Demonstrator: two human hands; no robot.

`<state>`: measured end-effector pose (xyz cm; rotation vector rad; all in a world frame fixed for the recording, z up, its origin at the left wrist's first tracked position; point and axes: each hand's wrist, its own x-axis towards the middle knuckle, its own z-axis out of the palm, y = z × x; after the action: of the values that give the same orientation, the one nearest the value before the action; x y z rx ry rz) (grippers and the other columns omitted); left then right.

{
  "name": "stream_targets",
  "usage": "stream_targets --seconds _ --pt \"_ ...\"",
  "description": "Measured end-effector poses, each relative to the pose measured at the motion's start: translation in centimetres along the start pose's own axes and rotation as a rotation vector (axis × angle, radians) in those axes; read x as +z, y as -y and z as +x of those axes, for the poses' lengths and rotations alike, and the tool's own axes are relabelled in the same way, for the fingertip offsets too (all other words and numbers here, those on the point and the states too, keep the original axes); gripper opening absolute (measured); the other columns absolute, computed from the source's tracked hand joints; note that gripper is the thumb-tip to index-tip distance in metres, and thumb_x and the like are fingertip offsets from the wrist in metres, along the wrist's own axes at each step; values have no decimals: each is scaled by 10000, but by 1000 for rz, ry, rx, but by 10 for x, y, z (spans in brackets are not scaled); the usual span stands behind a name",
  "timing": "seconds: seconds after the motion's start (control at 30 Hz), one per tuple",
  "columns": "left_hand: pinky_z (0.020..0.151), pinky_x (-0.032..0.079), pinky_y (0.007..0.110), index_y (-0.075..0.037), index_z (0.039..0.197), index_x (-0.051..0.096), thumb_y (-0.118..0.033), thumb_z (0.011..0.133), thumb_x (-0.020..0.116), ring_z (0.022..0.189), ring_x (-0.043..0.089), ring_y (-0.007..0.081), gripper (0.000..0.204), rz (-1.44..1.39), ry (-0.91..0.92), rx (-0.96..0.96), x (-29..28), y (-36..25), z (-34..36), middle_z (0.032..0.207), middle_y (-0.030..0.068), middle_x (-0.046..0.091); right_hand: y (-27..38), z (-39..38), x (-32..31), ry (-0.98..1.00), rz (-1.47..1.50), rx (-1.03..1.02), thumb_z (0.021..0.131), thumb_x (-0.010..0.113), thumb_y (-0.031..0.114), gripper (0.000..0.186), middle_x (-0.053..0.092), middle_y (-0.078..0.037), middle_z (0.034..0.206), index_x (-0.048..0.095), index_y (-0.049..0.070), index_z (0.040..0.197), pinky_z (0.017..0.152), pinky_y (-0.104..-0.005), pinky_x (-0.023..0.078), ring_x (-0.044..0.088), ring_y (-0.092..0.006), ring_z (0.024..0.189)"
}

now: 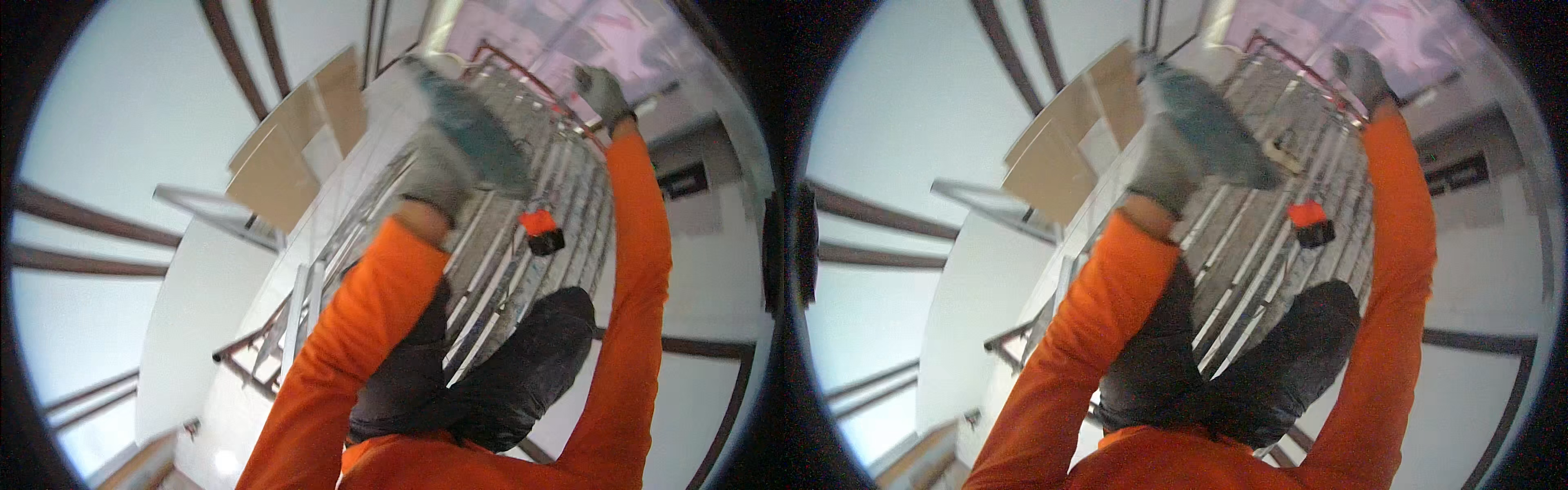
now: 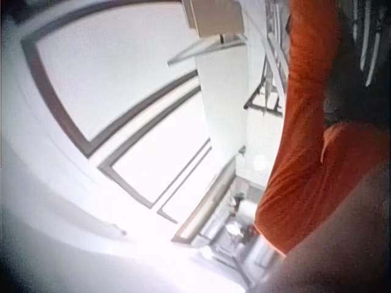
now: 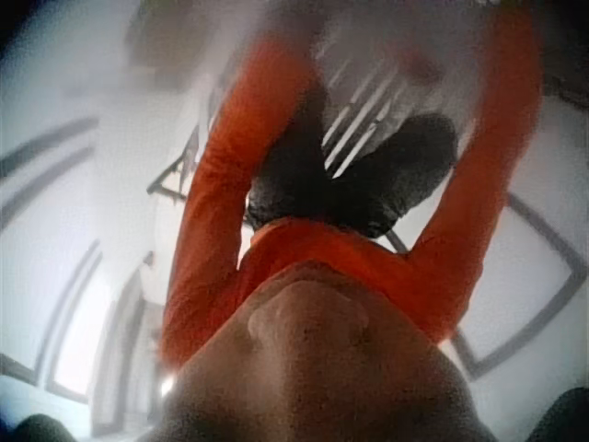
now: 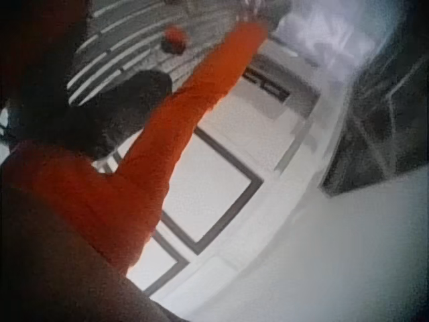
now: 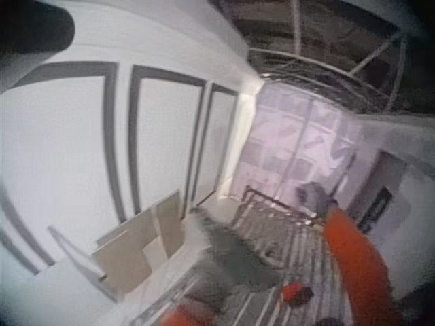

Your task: The person drills holes into a ceiling panel while standing on scaffolding. They hold the power drill with both gloved hands, pressing the bit against the surface to create a hole, and then reposition the drill to create another hole nearby.

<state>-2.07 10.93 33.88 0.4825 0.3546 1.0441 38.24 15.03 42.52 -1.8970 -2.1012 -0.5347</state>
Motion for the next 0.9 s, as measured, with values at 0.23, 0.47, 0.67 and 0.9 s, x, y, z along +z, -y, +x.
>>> stream_targets --seconds 0.23,0.47,0.67,0.9 --pt "924 514 403 -64 1177 620 -390 1082 424 1006 616 260 392 -443 -52 -82 7 31 -5 1091 100 647 45 -85 84 151 225 236 940 673 226 220 680 -140 978 666 40 1056 775 -424 535 660 -297 868" --pt "915 509 410 -75 1158 628 -403 1073 415 996 616 262 401 -456 -89 -41 -25 25 8 1078 102 651 124 -165 87 282 308 239 941 667 231 237 679 -143 1007 663 39 1080 794 -431 533 659 -304 896" --pt "906 505 415 -84 1143 635 -415 1066 408 987 616 263 409 -438 -108 -30 -35 32 29 1066 104 654 166 -203 97 398 410 210 943 663 236 252 678 -146 1033 660 39 1100 810 -437 532 658 -311 920" --pt "897 499 422 -95 1124 643 -428 1058 399 977 616 265 419 -448 -92 -5 -31 36 29 1053 105 657 229 -215 103 532 525 94 944 658 242 271 677 -148 1062 656 39 1124 828 -444 529 656 -319 948"
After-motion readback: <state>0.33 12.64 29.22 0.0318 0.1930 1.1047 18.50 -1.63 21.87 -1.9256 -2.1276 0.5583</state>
